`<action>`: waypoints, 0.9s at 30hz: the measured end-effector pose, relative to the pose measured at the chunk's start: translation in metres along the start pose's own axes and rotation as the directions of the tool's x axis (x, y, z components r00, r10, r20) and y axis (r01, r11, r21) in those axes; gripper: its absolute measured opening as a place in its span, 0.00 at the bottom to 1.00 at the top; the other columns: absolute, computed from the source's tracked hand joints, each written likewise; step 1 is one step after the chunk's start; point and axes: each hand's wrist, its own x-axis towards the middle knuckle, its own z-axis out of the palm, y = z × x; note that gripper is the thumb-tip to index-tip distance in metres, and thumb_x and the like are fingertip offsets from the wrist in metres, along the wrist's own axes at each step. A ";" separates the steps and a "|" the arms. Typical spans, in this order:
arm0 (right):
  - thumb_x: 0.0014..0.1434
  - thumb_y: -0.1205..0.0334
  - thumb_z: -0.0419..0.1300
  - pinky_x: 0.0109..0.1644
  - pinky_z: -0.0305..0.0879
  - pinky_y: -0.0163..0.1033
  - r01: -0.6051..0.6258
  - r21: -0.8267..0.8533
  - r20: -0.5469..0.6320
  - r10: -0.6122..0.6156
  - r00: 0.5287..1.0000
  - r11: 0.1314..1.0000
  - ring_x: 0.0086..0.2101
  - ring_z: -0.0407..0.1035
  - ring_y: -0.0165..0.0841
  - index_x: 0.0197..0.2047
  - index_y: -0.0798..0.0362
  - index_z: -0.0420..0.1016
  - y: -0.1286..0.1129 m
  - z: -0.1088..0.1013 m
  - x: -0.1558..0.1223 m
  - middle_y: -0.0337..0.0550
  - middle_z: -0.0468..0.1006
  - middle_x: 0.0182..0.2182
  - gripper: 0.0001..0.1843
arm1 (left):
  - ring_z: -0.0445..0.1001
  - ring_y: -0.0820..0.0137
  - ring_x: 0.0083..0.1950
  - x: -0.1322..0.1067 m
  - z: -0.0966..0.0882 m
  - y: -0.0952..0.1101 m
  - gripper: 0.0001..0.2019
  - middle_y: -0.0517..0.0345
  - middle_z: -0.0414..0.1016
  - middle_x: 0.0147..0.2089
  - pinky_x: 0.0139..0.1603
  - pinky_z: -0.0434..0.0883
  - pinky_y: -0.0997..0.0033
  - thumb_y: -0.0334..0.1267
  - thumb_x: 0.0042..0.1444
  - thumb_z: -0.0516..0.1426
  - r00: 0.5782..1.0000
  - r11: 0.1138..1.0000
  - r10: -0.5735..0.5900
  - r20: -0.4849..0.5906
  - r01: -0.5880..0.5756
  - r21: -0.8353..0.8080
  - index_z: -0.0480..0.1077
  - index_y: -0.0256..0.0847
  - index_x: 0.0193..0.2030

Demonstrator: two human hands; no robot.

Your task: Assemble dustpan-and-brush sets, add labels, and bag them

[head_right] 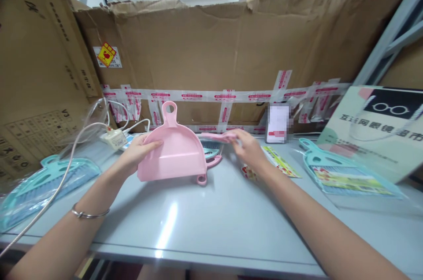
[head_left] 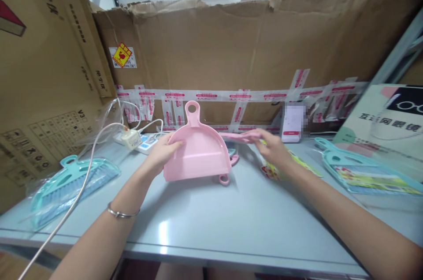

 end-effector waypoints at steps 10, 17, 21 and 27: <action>0.55 0.54 0.58 0.25 0.62 0.36 -0.177 0.465 0.034 0.182 0.983 0.867 0.21 0.63 0.27 0.38 0.48 0.66 -0.097 -0.053 0.054 0.35 0.68 0.22 0.10 | 0.71 0.67 0.33 0.000 0.006 -0.003 0.13 0.58 0.74 0.33 0.30 0.65 0.72 0.38 0.46 0.54 0.994 0.982 0.110 -0.001 -0.109 0.154 0.73 0.37 0.38; 0.54 0.59 0.58 0.37 0.65 0.40 -0.158 0.391 0.103 0.128 0.986 0.907 0.32 0.67 0.31 0.36 0.51 0.65 -0.120 0.032 0.058 0.39 0.73 0.32 0.07 | 0.73 0.62 0.43 -0.010 0.020 0.002 0.20 0.55 0.78 0.37 0.40 0.68 0.69 0.52 0.55 0.52 0.995 0.996 0.082 0.064 -0.080 -0.032 0.75 0.39 0.43; 0.52 0.60 0.61 0.51 0.60 0.49 -0.075 0.211 -0.089 0.095 0.991 0.975 0.42 0.63 0.37 0.34 0.50 0.69 -0.118 0.046 0.054 0.42 0.67 0.36 0.06 | 0.73 0.60 0.48 -0.012 0.020 0.004 0.21 0.53 0.77 0.45 0.46 0.68 0.66 0.52 0.52 0.56 0.985 0.993 0.117 0.130 -0.120 0.009 0.73 0.40 0.47; 0.51 0.60 0.61 0.48 0.62 0.47 -0.064 0.258 -0.181 0.113 0.977 0.964 0.39 0.64 0.33 0.48 0.44 0.59 -0.113 0.050 0.046 0.40 0.63 0.40 0.21 | 0.73 0.60 0.49 -0.014 0.023 0.004 0.20 0.53 0.77 0.47 0.48 0.68 0.65 0.46 0.51 0.60 0.979 0.991 0.122 0.166 -0.130 0.036 0.72 0.41 0.49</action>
